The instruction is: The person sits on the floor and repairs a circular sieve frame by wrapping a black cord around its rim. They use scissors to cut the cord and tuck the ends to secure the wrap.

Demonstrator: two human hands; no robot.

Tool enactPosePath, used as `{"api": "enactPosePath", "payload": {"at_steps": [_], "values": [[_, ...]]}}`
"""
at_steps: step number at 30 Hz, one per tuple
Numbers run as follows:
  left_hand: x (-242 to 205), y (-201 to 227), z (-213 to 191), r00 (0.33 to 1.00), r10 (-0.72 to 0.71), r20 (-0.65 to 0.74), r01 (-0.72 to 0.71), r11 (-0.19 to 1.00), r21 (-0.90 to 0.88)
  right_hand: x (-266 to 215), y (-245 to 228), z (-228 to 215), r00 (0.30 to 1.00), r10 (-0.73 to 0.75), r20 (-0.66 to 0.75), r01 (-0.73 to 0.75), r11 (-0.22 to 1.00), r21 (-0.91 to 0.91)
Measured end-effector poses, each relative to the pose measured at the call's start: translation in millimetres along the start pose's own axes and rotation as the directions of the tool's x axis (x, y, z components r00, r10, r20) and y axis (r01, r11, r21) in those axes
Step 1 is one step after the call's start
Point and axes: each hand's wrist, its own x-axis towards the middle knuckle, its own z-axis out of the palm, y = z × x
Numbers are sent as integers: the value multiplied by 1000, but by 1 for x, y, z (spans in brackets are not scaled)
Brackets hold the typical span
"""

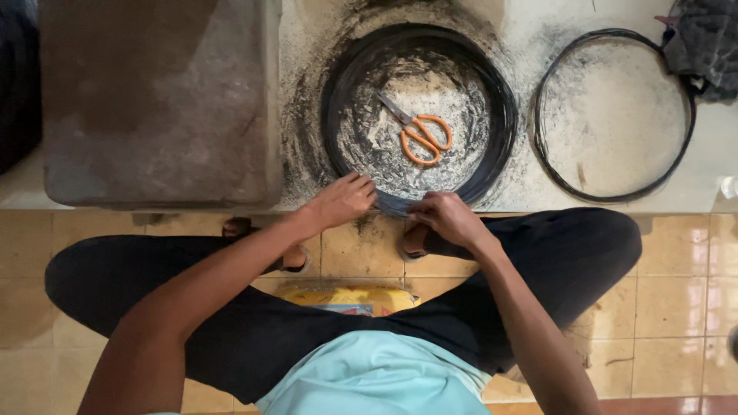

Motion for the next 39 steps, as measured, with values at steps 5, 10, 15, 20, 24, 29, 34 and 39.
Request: {"api": "enactPosePath", "payload": {"at_steps": [5,10,15,20,24,29,34,39], "values": [[9,19,-40,999,32,-39,-29,996,83,-14,36,37,976,-148,-161,91,943,-319],[6,34,-33,997,80,5,-79,967,240,-48,20,32,937,59,-345,-129,974,-185],[-11,41,8,992,-13,-126,40,975,219,-71,73,57,490,562,-666,-576,782,237],[-1,50,-32,990,-105,-96,125,963,239,-42,113,45,442,745,-499,-638,652,410],[0,55,-51,975,-217,42,204,958,203,-19,129,44,451,728,-516,-721,638,270],[-4,56,-44,957,-268,115,264,963,47,-3,152,53,412,745,-525,-798,573,186],[6,57,-43,942,-309,134,313,950,-12,-8,145,29,354,810,-467,-737,549,394],[29,64,-31,978,-206,47,205,979,10,-8,176,25,337,833,-438,-713,530,459]]}}
